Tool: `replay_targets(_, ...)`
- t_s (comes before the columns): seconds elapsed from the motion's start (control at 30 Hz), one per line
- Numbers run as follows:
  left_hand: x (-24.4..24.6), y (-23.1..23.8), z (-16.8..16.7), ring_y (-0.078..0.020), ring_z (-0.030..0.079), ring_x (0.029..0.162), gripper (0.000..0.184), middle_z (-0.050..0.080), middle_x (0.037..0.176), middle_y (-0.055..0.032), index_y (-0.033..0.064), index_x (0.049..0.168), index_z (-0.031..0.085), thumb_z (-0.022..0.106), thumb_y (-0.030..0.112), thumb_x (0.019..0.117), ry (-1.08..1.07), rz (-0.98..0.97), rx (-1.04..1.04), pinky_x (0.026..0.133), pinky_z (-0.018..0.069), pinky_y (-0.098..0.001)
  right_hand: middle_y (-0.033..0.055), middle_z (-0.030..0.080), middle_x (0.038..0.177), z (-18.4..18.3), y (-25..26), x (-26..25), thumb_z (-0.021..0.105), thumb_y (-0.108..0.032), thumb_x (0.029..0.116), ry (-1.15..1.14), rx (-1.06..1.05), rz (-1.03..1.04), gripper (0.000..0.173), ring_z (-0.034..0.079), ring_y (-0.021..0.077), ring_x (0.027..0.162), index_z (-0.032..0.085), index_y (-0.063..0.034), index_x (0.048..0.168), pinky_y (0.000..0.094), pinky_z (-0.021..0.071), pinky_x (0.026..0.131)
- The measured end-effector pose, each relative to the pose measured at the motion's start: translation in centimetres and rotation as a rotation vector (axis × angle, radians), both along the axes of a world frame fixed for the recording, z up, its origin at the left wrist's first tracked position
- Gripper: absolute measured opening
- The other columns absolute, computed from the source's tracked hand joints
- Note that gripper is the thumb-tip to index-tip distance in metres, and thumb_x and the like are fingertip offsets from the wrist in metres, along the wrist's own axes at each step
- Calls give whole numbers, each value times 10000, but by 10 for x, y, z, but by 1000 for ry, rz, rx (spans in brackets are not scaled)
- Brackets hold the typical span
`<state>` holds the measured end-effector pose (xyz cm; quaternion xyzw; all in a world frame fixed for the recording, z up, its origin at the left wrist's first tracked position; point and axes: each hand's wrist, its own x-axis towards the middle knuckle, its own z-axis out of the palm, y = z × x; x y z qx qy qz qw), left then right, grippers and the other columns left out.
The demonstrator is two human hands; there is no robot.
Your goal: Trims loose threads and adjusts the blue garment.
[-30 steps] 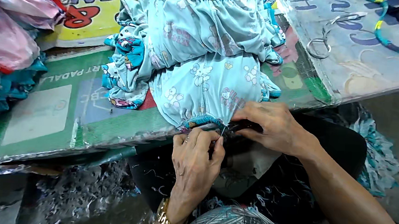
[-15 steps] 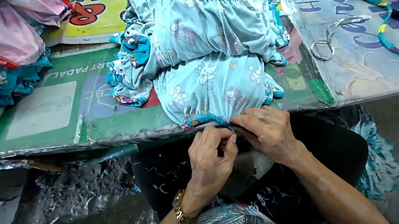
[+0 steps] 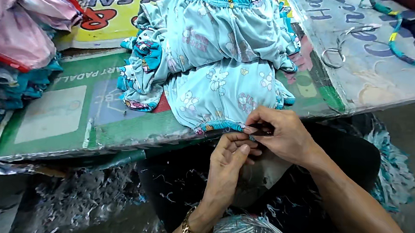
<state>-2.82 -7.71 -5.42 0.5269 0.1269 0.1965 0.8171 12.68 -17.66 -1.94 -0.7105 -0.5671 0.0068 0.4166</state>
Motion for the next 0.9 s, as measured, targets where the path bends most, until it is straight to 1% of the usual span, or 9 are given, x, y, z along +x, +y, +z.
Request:
replay_targets(0.1, 4, -3, 6, -228, 715, 1004, 285, 701, 1092, -129, 55, 1207, 589, 506, 291, 1072, -95, 158, -288, 878, 604, -399, -34, 651, 784, 8, -6, 3, 759, -96, 877, 200, 56, 96, 100, 584, -26, 671, 696, -52, 942, 115, 502, 593)
replay_targets(0.2, 11, -2, 18, -220, 725, 951, 178, 704, 1046, -110, 69, 1180, 624, 535, 165, 1059, -221, 307, -492, 871, 614, -414, -23, 646, 791, 7, -6, 2, 758, -70, 874, 232, 77, 105, 93, 574, -24, 670, 691, -36, 929, 106, 489, 586)
replay_targets(0.3, 14, 1, 26, -226, 737, 931, 154, 715, 1030, -130, 39, 1154, 643, 557, 81, 1034, -278, 372, -471, 866, 622, -430, 1, 639, 901, 10, 0, -4, 774, -134, 872, 79, 107, -3, 171, 610, 11, 774, 685, -48, 990, 142, 531, 662)
replay_targets(0.37, 13, 3, 29, -220, 740, 939, 157, 721, 1035, -126, 39, 1152, 658, 599, 93, 1017, -311, 386, -406, 873, 623, -428, 41, 644, 969, 15, 8, -7, 809, -220, 872, -71, 164, -14, 300, 618, 53, 811, 698, -31, 1077, 184, 527, 660)
replay_targets(0.43, 13, 6, 29, -202, 738, 922, 158, 725, 1024, -115, 43, 1140, 672, 628, 110, 1004, -327, 379, -361, 871, 621, -411, 73, 660, 999, 20, 17, -9, 807, -198, 872, -143, 193, 26, 286, 646, 87, 827, 714, -29, 1083, 211, 534, 635)
replay_targets(0.5, 12, 9, 26, -200, 734, 946, 158, 727, 1031, -111, 46, 1132, 681, 634, 120, 1001, -343, 361, -341, 894, 611, -413, 64, 644, 975, 23, 25, -9, 787, -116, 861, -56, 195, 83, 176, 634, 72, 834, 730, -29, 1003, 181, 531, 655)
replay_targets(0.57, 11, 13, 22, -197, 730, 974, 162, 731, 1048, -108, 57, 1133, 691, 635, 125, 997, -359, 356, -326, 912, 603, -409, 39, 619, 955, 28, 31, -8, 784, -42, 845, 217, 151, 175, 120, 611, 40, 846, 708, -18, 935, 132, 537, 697)
replay_targets(0.67, 8, 17, 20, -208, 724, 999, 176, 724, 1070, -116, 50, 1148, 682, 631, 120, 995, -370, 361, -354, 928, 595, -415, 38, 614, 917, 31, 36, -3, 767, 3, 864, 502, 88, 311, 102, 616, 55, 830, 668, -7, 887, 149, 549, 694)
replay_targets(0.9, 6, 21, 17, -229, 738, 926, 176, 719, 1014, -155, 3, 1135, 657, 633, 95, 986, -396, 362, -468, 870, 615, -417, 12, 656, 837, 36, 38, -3, 687, -56, 940, 221, 102, 257, 64, 592, -11, 691, 676, -3, 905, 117, 513, 603)
